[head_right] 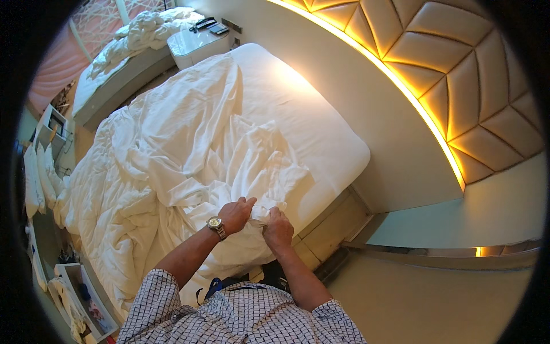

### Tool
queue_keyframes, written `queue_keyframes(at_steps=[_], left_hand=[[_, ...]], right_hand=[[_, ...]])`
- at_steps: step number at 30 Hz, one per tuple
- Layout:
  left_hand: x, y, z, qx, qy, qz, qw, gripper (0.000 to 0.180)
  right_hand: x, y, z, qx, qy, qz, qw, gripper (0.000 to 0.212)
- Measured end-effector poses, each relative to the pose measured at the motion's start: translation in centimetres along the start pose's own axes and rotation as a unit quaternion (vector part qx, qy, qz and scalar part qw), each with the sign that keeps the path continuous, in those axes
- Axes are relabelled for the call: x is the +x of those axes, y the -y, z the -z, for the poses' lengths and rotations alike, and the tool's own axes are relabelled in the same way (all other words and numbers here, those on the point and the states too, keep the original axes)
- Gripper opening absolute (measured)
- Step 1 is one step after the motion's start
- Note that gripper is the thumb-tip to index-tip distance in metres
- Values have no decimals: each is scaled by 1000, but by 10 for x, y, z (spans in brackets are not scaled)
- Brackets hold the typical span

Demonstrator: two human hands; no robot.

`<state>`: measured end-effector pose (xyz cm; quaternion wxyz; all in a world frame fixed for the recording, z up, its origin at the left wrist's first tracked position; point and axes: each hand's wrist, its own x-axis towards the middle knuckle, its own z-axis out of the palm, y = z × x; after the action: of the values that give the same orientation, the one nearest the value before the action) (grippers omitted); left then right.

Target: The person spreads a white duvet over a mattress, repeatedly lifting, shaking, and smoothing the fabric to cover the surface. The duvet is adjusted multiple times to align edges and remove wrinkles, but the final state is not shown.

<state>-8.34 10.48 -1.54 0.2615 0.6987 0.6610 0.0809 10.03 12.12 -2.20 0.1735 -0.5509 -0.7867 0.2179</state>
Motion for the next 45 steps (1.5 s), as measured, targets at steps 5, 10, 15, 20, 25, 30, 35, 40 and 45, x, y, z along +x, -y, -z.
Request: queue_keyframes(at_steps=[5,10,15,20,25,30,35,40,45], left_hand=[[5,-4,11,-8,24,-16,1000,24],[7,-12,17,1,36,9,999,13],[9,-27,18,16,51,-19,998,14],[-10,-14,14,15,37,1,999,15],[-17,-20,17,30,61,-11,998,13],[-25,-7,1,54,18,-9,998,13],[-34,-1,-16,12,-13,-53,998,14],[-45,16,-30,-2,-3,-54,999,15],[-52,27,-36,-19,16,-24,999,19]], right_hand=[[2,-12,10,15,77,-10,997,50],[-3,30,40,-5,74,35,997,81],[-8,12,-33,50,-117,118,985,75],[-5,-7,-44,94,-141,50,984,52],[-11,-23,-45,59,-89,14,994,33],[-23,-12,-11,10,-68,81,994,28],[-41,-27,-25,101,-22,111,988,29],[-50,-21,-20,129,126,56,982,33],[-49,-3,-7,127,237,-14,963,34]])
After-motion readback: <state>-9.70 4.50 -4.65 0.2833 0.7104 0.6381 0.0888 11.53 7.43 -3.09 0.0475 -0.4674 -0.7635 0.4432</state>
